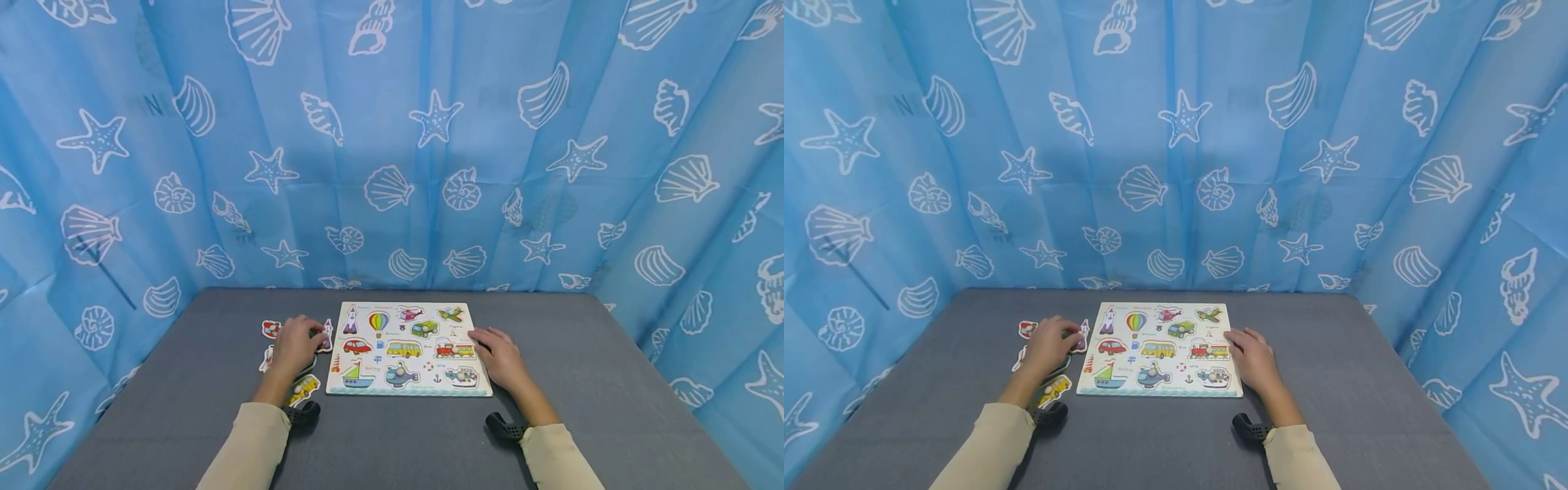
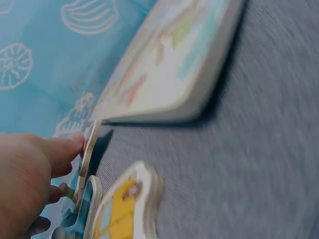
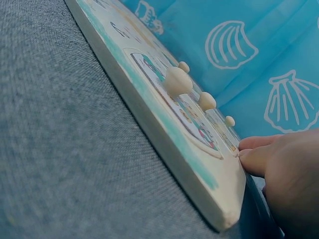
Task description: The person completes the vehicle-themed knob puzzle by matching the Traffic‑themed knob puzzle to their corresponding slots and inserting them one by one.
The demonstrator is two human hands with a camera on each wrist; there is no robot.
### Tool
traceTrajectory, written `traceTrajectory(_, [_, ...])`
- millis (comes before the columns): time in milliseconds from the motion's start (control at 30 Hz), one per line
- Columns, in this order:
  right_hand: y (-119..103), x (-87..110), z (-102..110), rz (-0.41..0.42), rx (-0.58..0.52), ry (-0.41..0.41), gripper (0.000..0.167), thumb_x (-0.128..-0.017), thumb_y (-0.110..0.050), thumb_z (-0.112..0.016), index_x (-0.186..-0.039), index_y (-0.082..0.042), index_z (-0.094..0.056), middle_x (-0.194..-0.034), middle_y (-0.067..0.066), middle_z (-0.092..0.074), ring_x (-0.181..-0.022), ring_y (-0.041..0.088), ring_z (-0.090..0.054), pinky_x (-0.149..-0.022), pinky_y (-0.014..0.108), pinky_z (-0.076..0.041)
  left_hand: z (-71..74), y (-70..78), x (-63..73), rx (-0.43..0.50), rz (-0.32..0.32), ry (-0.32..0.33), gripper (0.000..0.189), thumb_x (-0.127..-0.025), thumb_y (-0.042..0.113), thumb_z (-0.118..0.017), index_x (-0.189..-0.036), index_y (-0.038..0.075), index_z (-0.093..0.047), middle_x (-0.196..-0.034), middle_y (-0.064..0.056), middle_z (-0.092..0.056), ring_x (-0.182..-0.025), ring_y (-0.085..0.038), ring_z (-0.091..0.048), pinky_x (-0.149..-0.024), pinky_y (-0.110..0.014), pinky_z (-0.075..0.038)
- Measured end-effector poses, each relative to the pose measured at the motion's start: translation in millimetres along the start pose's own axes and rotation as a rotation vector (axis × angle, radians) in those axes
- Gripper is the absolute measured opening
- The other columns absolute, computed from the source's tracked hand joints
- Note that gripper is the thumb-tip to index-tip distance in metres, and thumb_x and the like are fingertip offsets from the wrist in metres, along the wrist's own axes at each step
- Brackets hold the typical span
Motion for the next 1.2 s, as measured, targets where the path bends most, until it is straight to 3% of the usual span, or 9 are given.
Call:
traceTrajectory(167, [-1,0.1,0,-0.011,-0.005,-0.005,0.036,-0.098,-0.007,-0.054,-0.133,-0.001,-0.058,-0.14,0.02,-0.05,-0.135,0.044,-0.032,-0.102,0.066,-0.021,0.2,2.9,0.1,0.071,0.038,0.039,0.017,-0.086,0.027,-0.075,-0.097,0.014,-0.077,-0.095,-0.004,-0.064,-0.091,-0.027,-0.055,-0.078,-0.047,-0.042])
traceTrajectory(333, [-1,0.2,1,-0.016,-0.007,-0.003,0.036,-0.098,-0.007,-0.054,-0.134,-0.001,-0.057,-0.14,0.02,-0.05,-0.136,0.043,-0.031,-0.103,0.066,-0.02,-2.9,9.4,-0.2,0.082,0.034,0.054,0.017,-0.087,0.028,-0.074,-0.098,0.014,-0.075,-0.09,-0.002,-0.064,-0.089,-0.026,-0.055,-0.077,-0.046,-0.041])
traceTrajectory(700, [1,0.1,-1,-0.018,-0.013,-0.003,0.036,-0.098,-0.007,-0.054,-0.134,-0.002,-0.057,-0.14,0.019,-0.05,-0.136,0.043,-0.031,-0.104,0.065,-0.02,-16.7,32.2,-4.7,-0.001,-0.024,0.024,0.014,-0.089,0.027,-0.072,-0.096,0.015,-0.075,-0.073,0.005,-0.056,-0.072,-0.019,-0.044,-0.068,-0.038,-0.033])
traceTrajectory(933, [1,0.3,-2,-0.008,-0.013,0.006,0.036,-0.098,-0.007,-0.054,-0.134,-0.002,-0.058,-0.14,0.019,-0.05,-0.136,0.043,-0.031,-0.104,0.065,-0.02,-19.5,41.5,-12.2,-0.006,0.005,0.007,0.012,-0.09,0.026,-0.071,-0.096,0.016,-0.074,-0.081,0.003,-0.062,-0.077,-0.02,-0.046,-0.074,-0.04,-0.035])
traceTrajectory(1200, [0,2.3,-2,0.029,-0.024,0.035,0.035,-0.097,-0.006,-0.056,-0.131,0.0,-0.06,-0.137,0.021,-0.052,-0.134,0.045,-0.033,-0.102,0.067,-0.022,-23.3,45.5,-18.9,-0.052,-0.026,-0.002,0.01,-0.089,0.026,-0.072,-0.091,0.016,-0.074,-0.084,0.002,-0.065,-0.076,-0.02,-0.047,-0.074,-0.04,-0.036])
Point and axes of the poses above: each hand's wrist, its own x-axis away from the middle knuckle, its own z-axis out of the back of the hand, y = z × x, the point moved 2 cm from there along -x, towards the middle knuckle
